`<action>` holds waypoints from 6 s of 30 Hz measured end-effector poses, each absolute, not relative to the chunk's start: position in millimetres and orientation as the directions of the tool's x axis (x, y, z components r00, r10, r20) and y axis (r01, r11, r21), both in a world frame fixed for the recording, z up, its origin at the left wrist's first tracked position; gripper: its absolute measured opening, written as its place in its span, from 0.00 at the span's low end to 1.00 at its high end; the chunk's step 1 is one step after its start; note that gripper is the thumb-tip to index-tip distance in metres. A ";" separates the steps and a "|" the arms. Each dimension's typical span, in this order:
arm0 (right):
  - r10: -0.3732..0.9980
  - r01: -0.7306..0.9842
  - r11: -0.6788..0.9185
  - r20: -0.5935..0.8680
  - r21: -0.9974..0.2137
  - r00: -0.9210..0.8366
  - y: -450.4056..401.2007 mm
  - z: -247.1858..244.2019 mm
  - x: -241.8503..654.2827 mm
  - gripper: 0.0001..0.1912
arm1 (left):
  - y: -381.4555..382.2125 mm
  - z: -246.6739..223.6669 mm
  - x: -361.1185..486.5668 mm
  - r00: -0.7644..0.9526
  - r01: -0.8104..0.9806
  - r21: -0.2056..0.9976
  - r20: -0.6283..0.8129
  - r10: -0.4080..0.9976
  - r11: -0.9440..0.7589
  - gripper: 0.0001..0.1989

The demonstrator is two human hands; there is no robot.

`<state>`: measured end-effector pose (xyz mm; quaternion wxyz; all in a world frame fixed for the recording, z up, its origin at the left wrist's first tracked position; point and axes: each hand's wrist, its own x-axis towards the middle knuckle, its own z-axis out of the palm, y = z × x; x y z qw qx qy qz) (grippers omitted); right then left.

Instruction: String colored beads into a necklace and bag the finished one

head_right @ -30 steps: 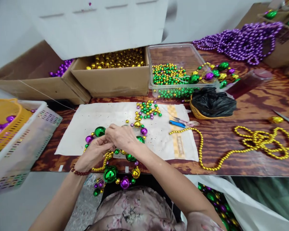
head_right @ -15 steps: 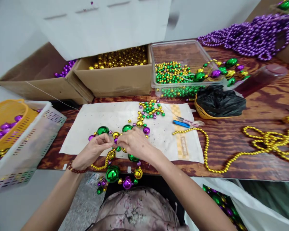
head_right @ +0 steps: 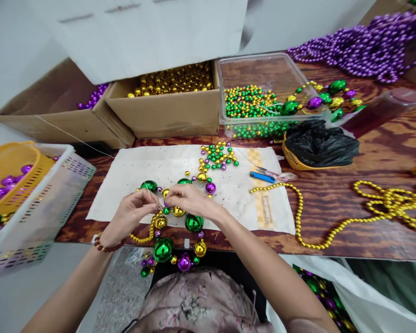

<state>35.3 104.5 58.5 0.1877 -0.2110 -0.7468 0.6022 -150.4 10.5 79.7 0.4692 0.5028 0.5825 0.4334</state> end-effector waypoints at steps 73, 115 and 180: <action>0.721 0.506 0.548 0.070 -0.666 -0.689 127.5 82.4 -7.6 0.13 | 30.7 70.6 -156.0 0.032 -0.225 0.920 -0.324 0.946 0.322 0.14; 0.647 0.249 0.027 -0.174 -0.968 -0.743 133.7 57.9 9.7 0.05 | -1.0 41.4 -149.4 -0.313 0.415 0.895 0.311 0.897 -0.165 0.02; 0.969 0.954 0.236 0.119 -0.184 -0.216 210.6 -3.1 282.5 0.10 | 24.6 32.9 -131.1 -0.420 -0.229 0.971 -0.156 0.894 0.062 0.20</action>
